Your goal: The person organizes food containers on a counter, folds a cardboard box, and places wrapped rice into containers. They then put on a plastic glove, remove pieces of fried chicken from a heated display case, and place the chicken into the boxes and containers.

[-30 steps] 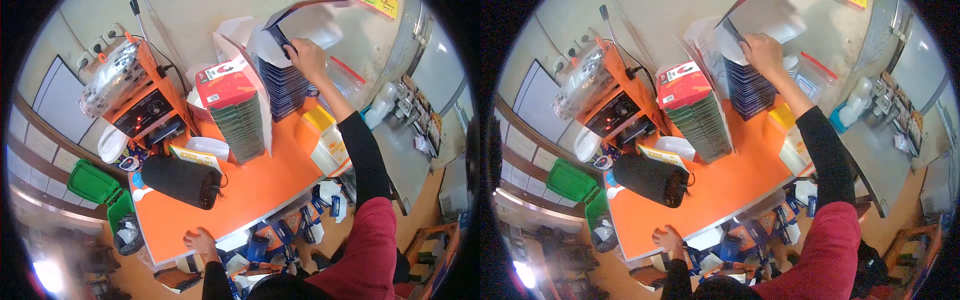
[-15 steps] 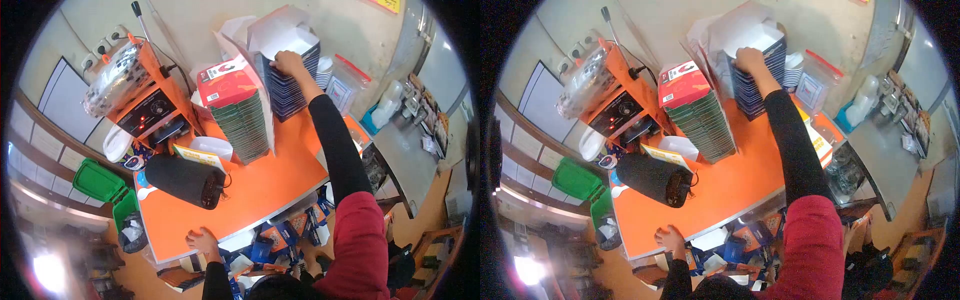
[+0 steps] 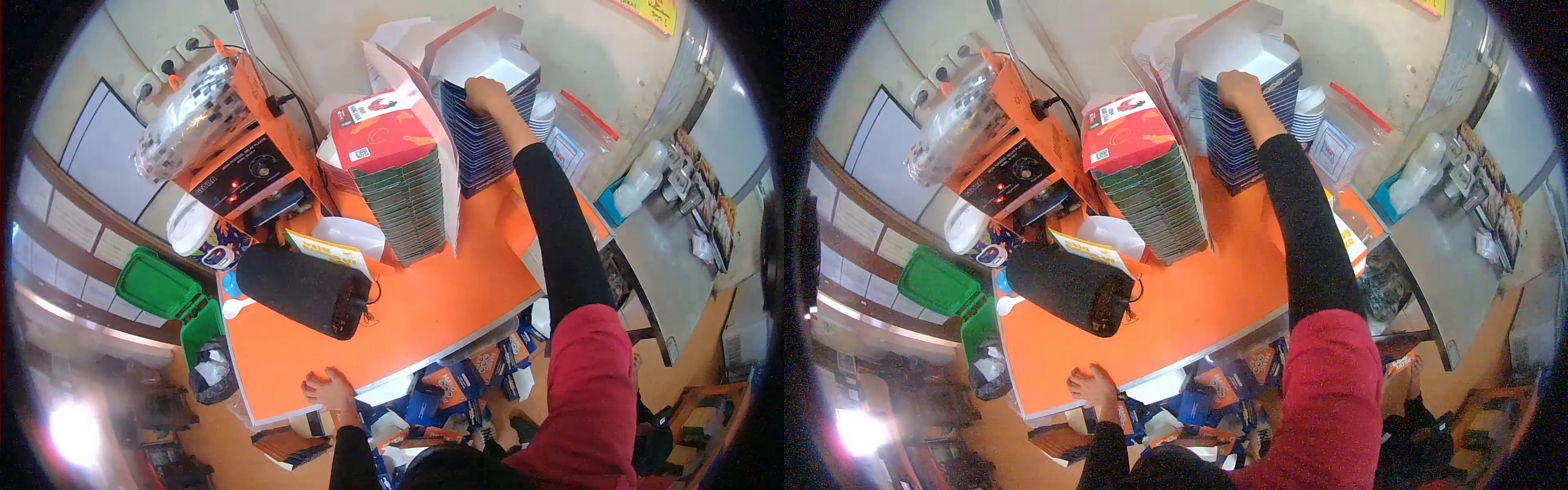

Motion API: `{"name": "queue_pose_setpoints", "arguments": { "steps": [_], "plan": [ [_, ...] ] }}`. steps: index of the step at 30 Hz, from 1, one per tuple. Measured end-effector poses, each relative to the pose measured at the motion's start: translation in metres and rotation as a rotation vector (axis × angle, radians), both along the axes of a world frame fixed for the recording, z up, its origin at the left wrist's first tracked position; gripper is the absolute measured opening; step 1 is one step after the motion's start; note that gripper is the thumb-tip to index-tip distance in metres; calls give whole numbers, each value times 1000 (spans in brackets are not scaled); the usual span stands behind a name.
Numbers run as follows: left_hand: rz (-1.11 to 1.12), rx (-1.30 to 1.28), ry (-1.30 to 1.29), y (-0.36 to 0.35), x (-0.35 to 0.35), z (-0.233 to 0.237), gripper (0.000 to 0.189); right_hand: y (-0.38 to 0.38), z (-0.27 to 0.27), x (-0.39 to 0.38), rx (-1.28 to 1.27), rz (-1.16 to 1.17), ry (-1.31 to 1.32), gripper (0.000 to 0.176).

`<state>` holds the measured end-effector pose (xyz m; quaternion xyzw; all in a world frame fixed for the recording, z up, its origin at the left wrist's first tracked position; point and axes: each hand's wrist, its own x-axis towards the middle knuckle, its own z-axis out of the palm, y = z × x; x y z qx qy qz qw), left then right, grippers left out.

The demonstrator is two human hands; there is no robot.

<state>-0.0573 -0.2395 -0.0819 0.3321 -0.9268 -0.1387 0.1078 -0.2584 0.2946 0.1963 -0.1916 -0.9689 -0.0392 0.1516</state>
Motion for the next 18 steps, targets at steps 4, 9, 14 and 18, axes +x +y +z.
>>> {"name": "queue_pose_setpoints", "arguments": {
  "steps": [4, 9, 14, 18],
  "plan": [
    [-48, -41, 39, -6, 0, -7, 60, 3, 0, 3, 234, 128, 137, 18],
    [-46, -8, -7, -3, 2, 1, 62, 10, 2, 11, 349, 276, 175, 26],
    [-18, -89, 56, -8, -1, -16, 51, 15, 13, 18, 217, 207, 259, 27],
    [-12, -14, 11, -2, 1, -2, 57, 13, 6, 20, 205, 223, 295, 26]
  ]
}}
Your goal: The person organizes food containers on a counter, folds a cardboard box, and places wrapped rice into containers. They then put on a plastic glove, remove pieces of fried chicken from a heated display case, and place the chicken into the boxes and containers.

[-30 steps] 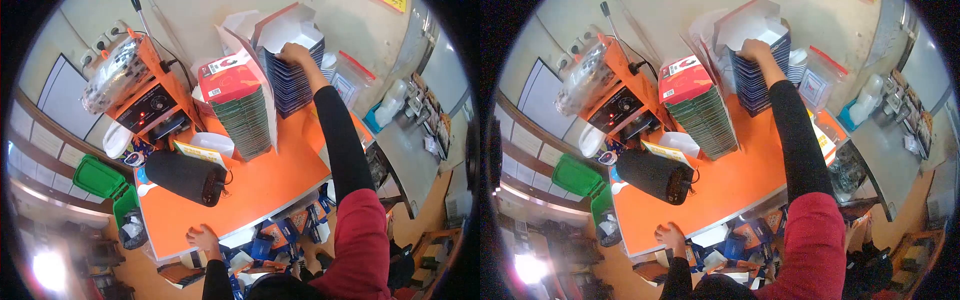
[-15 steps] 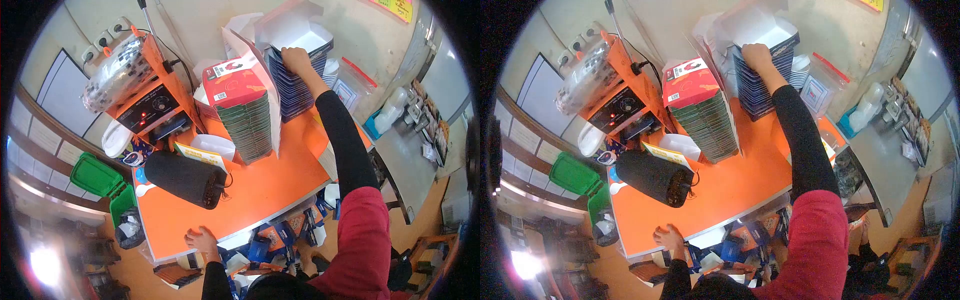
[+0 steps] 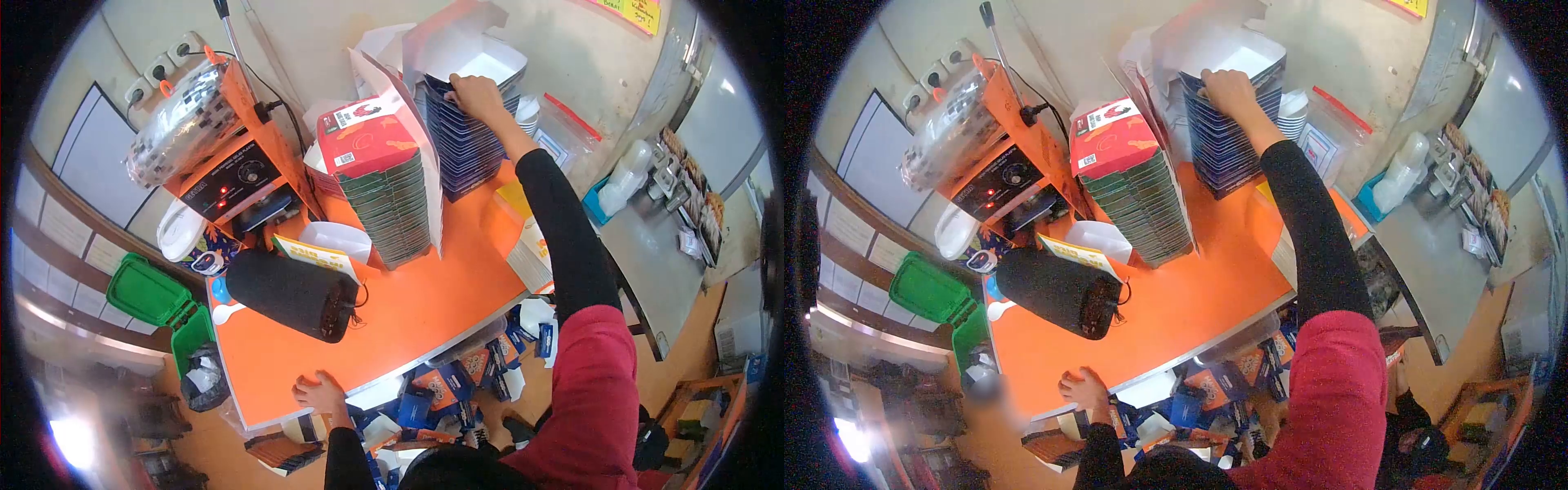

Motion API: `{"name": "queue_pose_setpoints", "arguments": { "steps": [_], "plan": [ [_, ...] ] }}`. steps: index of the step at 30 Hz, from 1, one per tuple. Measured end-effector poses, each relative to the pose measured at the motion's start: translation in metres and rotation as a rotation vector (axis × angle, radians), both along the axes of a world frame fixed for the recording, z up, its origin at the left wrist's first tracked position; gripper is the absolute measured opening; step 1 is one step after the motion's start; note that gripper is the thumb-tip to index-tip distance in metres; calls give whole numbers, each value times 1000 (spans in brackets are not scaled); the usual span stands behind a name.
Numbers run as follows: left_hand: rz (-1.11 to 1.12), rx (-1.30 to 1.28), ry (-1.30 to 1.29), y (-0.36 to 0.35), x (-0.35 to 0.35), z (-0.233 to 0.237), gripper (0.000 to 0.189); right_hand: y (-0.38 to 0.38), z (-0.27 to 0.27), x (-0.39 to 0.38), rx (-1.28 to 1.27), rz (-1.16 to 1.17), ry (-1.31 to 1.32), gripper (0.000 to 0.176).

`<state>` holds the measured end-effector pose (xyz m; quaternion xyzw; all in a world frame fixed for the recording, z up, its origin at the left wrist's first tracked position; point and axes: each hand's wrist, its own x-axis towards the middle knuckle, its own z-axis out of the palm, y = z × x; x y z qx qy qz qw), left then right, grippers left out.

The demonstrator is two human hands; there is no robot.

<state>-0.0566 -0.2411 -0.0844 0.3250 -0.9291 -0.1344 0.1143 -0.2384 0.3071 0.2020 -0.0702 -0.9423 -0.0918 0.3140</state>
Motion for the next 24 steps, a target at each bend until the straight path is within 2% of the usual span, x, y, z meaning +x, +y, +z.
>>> {"name": "queue_pose_setpoints", "arguments": {
  "steps": [3, 6, 10, 12, 14, 15, 16, 18, 19, 21, 23, 24],
  "plan": [
    [-5, -3, 17, 3, 1, 2, 56, -5, -1, -2, -41, -19, 51, 21],
    [-51, -48, 43, -8, 0, -13, 56, -9, 8, 3, -133, -18, 260, 18],
    [21, -38, -54, 4, 4, 3, 60, -32, 27, 53, -175, 60, 639, 20],
    [20, -78, -75, 2, 2, 0, 63, -57, 31, 99, -366, 61, 723, 22],
    [-159, -205, -27, -22, -2, -23, 68, -98, 28, 166, -480, 100, 812, 22],
    [-163, -271, -22, -23, -1, -25, 68, -119, 17, 192, -493, 140, 937, 22],
    [-170, -337, -14, -22, 1, -30, 69, -143, 5, 232, -528, 151, 880, 23],
    [-352, -1086, 137, -52, -6, -57, 35, -185, -38, 301, -508, 186, 736, 21],
    [-395, -1147, 202, -59, -9, -63, 36, -204, -56, 337, -484, 228, 665, 18],
    [-487, -856, 118, -81, -20, -72, 37, -235, -84, 386, -576, 313, 587, 15],
    [-686, -671, 17, -107, -34, -86, 40, -267, -122, 431, -742, 211, 386, 14],
    [-850, -311, 18, -76, 6, -59, 42, -280, -132, 455, -769, 150, 311, 15]
  ]
}}
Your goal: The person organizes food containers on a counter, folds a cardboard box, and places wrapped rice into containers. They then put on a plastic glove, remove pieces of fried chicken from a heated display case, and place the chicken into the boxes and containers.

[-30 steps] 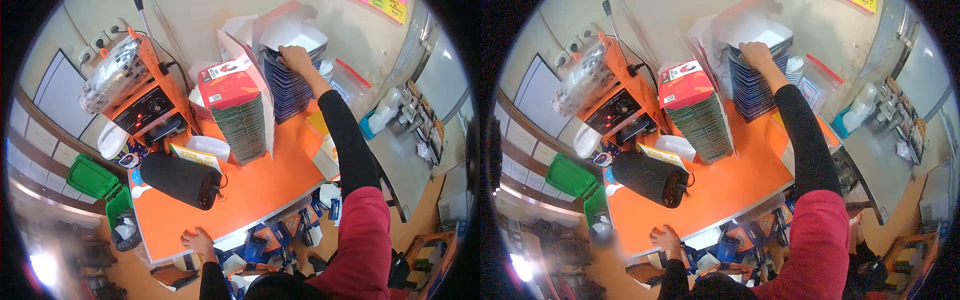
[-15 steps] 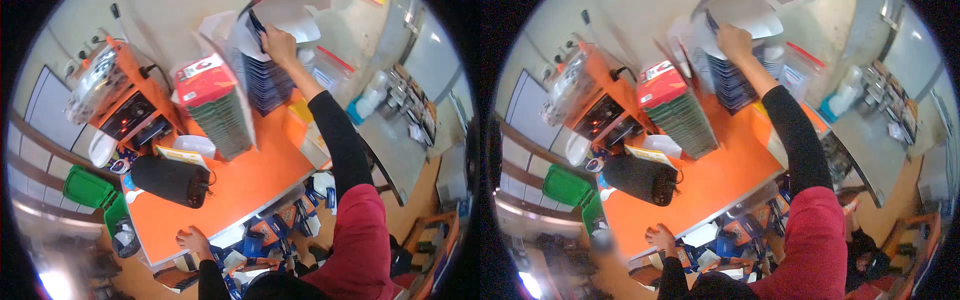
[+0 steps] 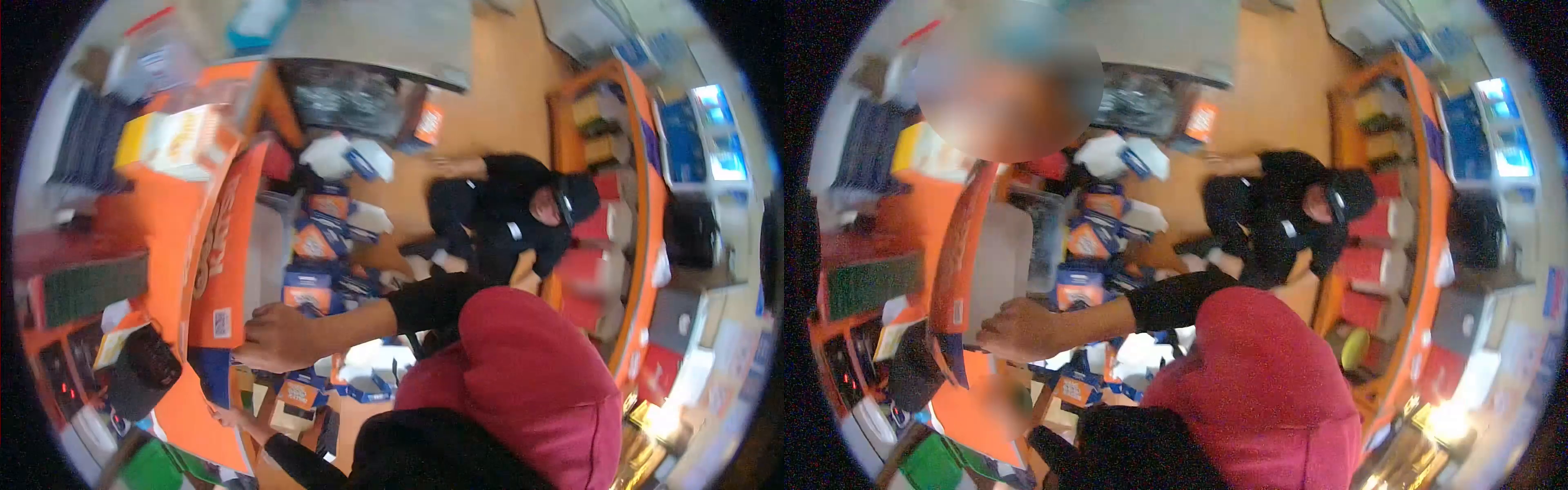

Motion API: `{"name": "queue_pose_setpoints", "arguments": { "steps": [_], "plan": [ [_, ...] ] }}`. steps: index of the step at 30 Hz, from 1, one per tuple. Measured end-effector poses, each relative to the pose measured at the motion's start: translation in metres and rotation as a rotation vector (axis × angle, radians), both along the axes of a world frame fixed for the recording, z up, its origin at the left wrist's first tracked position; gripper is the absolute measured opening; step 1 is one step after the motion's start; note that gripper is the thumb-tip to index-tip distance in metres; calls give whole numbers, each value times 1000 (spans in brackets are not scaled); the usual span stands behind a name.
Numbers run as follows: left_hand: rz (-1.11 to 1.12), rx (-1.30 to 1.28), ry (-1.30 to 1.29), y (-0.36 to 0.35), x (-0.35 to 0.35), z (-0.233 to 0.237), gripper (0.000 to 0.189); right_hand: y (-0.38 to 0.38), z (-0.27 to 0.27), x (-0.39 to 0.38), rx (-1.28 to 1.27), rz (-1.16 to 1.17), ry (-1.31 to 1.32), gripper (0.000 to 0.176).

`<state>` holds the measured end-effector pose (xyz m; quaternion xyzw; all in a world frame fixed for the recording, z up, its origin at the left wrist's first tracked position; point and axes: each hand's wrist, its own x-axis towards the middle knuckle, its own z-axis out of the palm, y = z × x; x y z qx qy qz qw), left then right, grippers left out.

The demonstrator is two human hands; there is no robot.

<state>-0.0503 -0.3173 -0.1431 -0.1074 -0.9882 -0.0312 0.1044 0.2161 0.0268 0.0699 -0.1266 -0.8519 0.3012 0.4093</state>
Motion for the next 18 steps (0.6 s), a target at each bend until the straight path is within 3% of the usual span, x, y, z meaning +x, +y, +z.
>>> {"name": "queue_pose_setpoints", "arguments": {
  "steps": [1, 2, 3, 4, 10, 18],
  "plan": [
    [-157, 512, -344, 51, 64, 38, 46, -7, -15, 20, 2, -2, -88, 15],
    [-171, 1071, -760, 100, 125, 73, 49, -13, -33, 34, 62, 40, -167, 29],
    [-130, 1385, -1064, 136, 173, 103, 53, -18, -42, 50, -14, 73, -267, 25],
    [-128, 1492, -1245, 159, 212, 127, 56, -27, -47, 61, -108, 111, -353, 21],
    [-87, 1316, -1211, 178, 283, 131, 60, -73, -72, 95, -669, 172, -462, 17],
    [52, 1374, -1368, 154, 289, 123, 63, -85, -85, 112, -916, 206, -387, 20]
  ]
}}
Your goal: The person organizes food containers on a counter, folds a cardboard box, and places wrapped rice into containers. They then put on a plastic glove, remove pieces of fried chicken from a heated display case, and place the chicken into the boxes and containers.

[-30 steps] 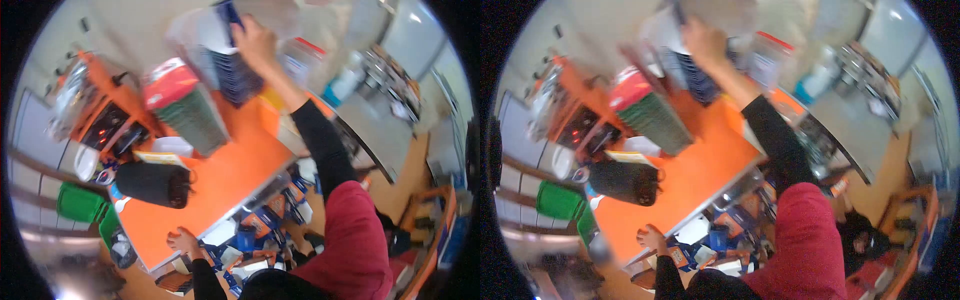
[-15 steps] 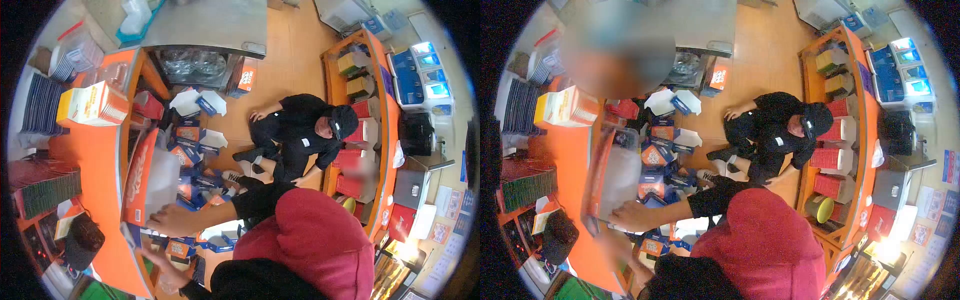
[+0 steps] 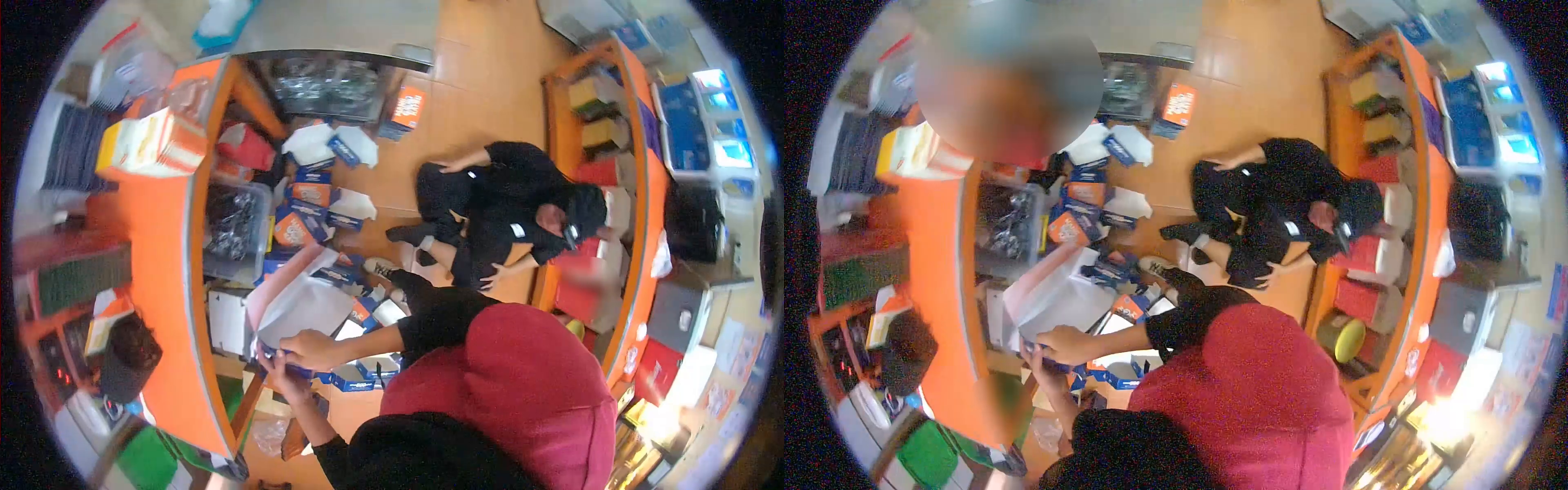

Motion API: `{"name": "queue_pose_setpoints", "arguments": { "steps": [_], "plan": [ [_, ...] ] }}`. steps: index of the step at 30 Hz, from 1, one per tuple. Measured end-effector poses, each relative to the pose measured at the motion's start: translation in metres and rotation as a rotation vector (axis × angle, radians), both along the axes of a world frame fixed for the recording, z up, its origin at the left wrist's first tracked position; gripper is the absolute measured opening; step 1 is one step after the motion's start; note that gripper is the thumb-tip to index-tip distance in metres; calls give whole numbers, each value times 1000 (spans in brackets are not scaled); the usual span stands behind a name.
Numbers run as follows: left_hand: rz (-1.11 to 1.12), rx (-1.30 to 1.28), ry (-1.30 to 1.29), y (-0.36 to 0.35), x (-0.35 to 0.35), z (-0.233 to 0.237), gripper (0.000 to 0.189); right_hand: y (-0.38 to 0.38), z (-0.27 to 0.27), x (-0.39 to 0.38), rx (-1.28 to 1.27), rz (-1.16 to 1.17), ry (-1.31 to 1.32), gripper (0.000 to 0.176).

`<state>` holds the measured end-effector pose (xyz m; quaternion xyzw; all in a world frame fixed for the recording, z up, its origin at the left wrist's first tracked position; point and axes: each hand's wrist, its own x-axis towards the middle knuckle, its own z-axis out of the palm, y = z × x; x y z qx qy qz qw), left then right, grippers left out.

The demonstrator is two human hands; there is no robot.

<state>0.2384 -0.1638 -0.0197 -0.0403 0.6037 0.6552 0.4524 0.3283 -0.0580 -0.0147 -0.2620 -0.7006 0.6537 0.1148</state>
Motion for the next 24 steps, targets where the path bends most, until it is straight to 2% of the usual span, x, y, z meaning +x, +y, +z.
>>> {"name": "queue_pose_setpoints", "arguments": {
  "steps": [3, 5, 6, 8, 9, 11, 13, 17, 19, 21, 22, 24],
  "plan": [
    [90, 24, 79, 6, 13, 11, 63, -5, -22, -2, 23, 36, 59, 22],
    [152, 65, 137, -3, 13, -6, 62, 1, -23, -2, 21, 77, 27, 23],
    [157, 75, 212, -6, 13, -10, 62, 5, -19, -3, 31, 82, 26, 23],
    [199, 59, 170, 0, 13, 1, 62, 16, -6, -6, 51, 115, 36, 21],
    [196, 47, 158, 8, 15, 22, 61, 20, -1, -9, 122, 149, 32, 20],
    [273, 59, 219, 0, 11, 12, 59, 28, 13, -17, 244, 232, 24, 18],
    [325, 48, 226, 4, 11, 26, 58, 33, 30, -27, 312, 316, 7, 17],
    [444, 117, 149, -14, 4, 17, 61, 32, 47, -50, 408, 429, 13, 14],
    [536, 139, 86, -34, 0, 4, 59, 34, 62, -64, 381, 393, 111, 14],
    [641, 74, 25, -89, 4, -43, 50, 50, 93, -77, 305, 292, 274, 14],
    [684, 46, -6, -114, 3, -58, 46, 56, 108, -87, 352, 272, 317, 15],
    [704, 115, 5, -141, 4, -43, 45, 60, 129, -109, 440, 227, 398, 15]
  ]
}}
